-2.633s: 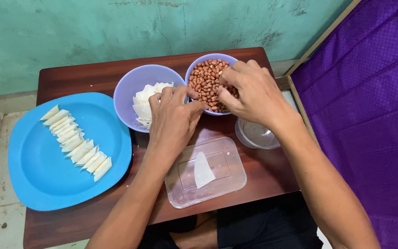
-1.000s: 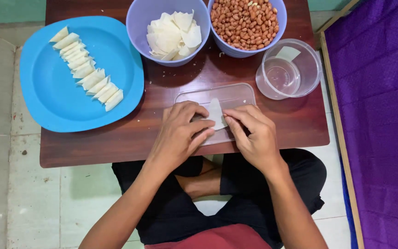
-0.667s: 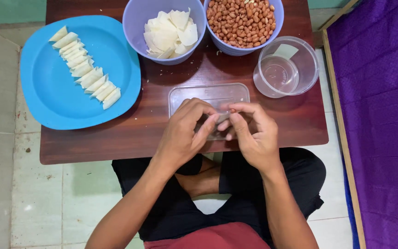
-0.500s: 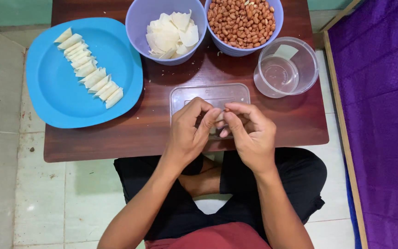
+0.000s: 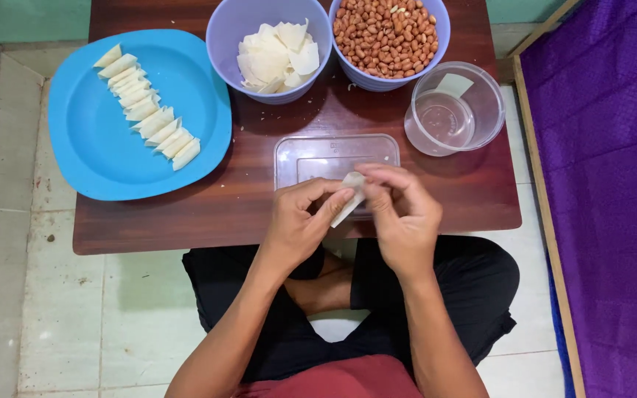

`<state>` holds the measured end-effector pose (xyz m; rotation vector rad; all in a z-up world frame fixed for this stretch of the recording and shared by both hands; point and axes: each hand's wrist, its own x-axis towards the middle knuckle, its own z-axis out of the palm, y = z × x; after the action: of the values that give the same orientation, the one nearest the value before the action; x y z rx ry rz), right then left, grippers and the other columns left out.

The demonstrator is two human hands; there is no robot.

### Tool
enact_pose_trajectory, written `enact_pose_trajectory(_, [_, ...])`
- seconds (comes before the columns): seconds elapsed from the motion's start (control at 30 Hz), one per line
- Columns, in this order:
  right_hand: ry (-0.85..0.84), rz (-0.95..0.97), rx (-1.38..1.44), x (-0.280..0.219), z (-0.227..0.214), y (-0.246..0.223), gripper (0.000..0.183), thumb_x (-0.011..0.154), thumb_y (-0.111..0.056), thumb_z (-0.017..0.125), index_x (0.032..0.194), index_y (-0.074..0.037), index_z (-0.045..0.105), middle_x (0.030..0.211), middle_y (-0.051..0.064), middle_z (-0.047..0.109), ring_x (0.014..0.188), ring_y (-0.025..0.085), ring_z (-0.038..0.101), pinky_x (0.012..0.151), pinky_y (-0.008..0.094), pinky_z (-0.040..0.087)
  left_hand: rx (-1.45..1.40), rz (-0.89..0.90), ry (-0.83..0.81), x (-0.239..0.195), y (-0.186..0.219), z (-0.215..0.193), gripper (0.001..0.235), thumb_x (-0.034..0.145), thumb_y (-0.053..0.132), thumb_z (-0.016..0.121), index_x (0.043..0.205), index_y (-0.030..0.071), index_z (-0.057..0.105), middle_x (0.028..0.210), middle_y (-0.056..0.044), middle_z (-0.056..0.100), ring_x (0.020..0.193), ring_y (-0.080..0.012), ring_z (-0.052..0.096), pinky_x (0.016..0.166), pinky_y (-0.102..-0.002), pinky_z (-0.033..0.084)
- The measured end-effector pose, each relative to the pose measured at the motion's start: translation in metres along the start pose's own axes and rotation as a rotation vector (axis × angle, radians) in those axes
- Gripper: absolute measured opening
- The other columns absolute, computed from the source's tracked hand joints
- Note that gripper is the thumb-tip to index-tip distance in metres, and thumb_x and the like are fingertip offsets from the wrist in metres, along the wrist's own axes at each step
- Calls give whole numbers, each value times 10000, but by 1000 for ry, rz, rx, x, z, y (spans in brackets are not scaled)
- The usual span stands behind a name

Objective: The person sits at a table and repeatedly wraps peanuts in thin white sheets. They place a peanut on a sheet, fold the sheet into a triangular packet, and dip the tip into a small container of water to seal it. The finished packets are placed on a blue plate.

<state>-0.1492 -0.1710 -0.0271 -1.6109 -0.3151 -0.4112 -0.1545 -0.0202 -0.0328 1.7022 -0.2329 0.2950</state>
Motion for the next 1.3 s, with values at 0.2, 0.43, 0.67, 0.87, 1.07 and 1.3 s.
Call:
enact_pose_trajectory(0.2, [17, -153, -162, 0, 0, 5, 99, 959, -35, 751, 1045, 10, 770, 841, 137, 751, 741, 226, 691, 702, 352, 563, -28, -49, -133, -4, 12, -6, 88, 928, 147, 743, 875, 84, 774, 579, -103, 614, 565, -157, 568, 554, -323, 486])
enact_pose_trajectory(0.43, [103, -43, -63, 1, -1, 14, 132, 988, -32, 717, 1099, 40, 726, 885, 179, 771, 838, 200, 730, 769, 345, 595, 3, -27, -182, -2, 14, -25, 92, 934, 142, 737, 878, 79, 775, 621, -122, 634, 579, -187, 593, 569, -344, 495])
enact_pose_trajectory(0.67, [92, -49, -86, 20, 2, 8, 137, 1023, -77, 710, 1120, 20, 714, 930, 147, 770, 871, 138, 689, 806, 318, 577, 84, -56, -186, -2, 16, -36, 59, 914, 140, 746, 881, 103, 779, 639, -86, 648, 579, -209, 623, 581, -335, 514])
enact_pose_trajectory(0.87, [-99, -485, -464, 35, 2, -4, 76, 982, -15, 740, 1033, -49, 784, 944, 120, 775, 850, 314, 752, 797, 400, 589, 219, -38, -88, 2, 9, -55, 48, 934, 169, 747, 934, 148, 790, 668, -60, 656, 621, -209, 656, 607, -326, 528])
enact_pose_trajectory(1.07, [-300, -378, -418, 18, -10, 2, 115, 966, 0, 703, 1043, -54, 768, 1015, 101, 783, 915, 337, 749, 851, 445, 594, 339, 52, -47, -2, -8, -61, 92, 953, 204, 743, 1025, 177, 794, 783, -42, 670, 743, -247, 642, 706, -336, 538])
enact_pose_trajectory(1.3, [-338, -258, -498, 18, -19, 17, 126, 996, -30, 688, 1092, -39, 769, 986, 146, 731, 895, 374, 667, 816, 462, 530, 582, 116, -284, 10, -10, -47, 195, 922, 263, 751, 1068, 139, 781, 1075, -61, 630, 1056, -334, 546, 859, -439, 432])
